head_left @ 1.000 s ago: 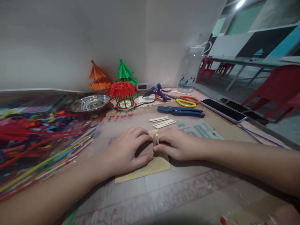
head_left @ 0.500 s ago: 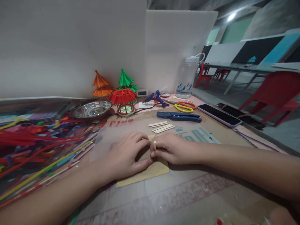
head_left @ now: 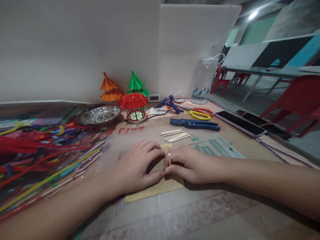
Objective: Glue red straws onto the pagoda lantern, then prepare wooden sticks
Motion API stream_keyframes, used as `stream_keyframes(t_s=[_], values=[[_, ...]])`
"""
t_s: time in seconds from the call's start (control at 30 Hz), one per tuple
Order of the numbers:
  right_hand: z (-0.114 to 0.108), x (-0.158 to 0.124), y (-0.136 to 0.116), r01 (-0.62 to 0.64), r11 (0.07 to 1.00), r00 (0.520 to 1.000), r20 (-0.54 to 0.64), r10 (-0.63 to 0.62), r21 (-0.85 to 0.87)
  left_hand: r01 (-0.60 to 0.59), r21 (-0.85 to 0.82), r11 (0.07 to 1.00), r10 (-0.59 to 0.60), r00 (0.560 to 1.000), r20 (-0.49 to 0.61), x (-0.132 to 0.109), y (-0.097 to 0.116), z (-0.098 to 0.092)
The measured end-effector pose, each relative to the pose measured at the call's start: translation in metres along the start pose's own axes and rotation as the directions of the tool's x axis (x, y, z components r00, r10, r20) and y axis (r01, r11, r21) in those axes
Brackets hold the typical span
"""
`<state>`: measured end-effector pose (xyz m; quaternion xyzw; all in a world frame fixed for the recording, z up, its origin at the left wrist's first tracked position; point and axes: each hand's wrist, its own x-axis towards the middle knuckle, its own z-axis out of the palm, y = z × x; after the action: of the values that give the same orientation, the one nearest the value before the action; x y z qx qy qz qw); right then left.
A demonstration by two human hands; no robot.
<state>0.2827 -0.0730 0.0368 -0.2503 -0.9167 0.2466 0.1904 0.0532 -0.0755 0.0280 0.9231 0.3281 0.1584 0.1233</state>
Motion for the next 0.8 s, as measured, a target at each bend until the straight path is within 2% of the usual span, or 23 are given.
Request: stream_keyframes(t_s=[0.2,0.3,0.4,0.47,0.53,0.6,0.67,0.8], values=[[-0.001,0.001,-0.002,-0.004,0.999,0.999,-0.035,0.002,-0.053,0.021,0.002,1.0,-0.022,1.0,0.014,0.001,0.0,0.0],[0.0,0.0,-0.004,0.007,0.999,1.0,-0.006,-0.006,0.051,0.02,-0.013,1.0,-0.02,1.0,0.023,0.001,0.0,0.0],[0.002,0.001,-0.003,-0.044,0.979,0.996,-0.071,0.059,0.199,0.017,-0.016,1.0,-0.017,1.0,0.018,0.001,0.001,0.0],[0.001,0.004,0.001,-0.149,0.894,0.974,-0.093,0.207,0.422,0.015,-0.044,0.999,-0.016,1.0,-0.016,0.001,0.001,0.0],[-0.001,0.006,0.006,-0.222,0.706,0.941,-0.042,0.335,0.672,0.009,-0.107,0.994,-0.019,0.996,-0.089,0.001,0.0,0.001],[-0.003,0.009,0.01,-0.215,0.533,0.93,0.005,0.367,0.818,-0.019,-0.157,0.987,-0.011,0.983,-0.185,0.001,-0.003,0.003],[-0.003,0.01,0.014,-0.187,0.458,0.935,0.014,0.355,0.869,-0.074,-0.157,0.985,0.029,0.963,-0.269,0.0,-0.005,0.004],[-0.002,0.011,0.019,-0.178,0.411,0.935,0.024,0.354,0.894,-0.169,-0.106,0.98,0.119,0.921,-0.37,-0.002,-0.006,0.005]])
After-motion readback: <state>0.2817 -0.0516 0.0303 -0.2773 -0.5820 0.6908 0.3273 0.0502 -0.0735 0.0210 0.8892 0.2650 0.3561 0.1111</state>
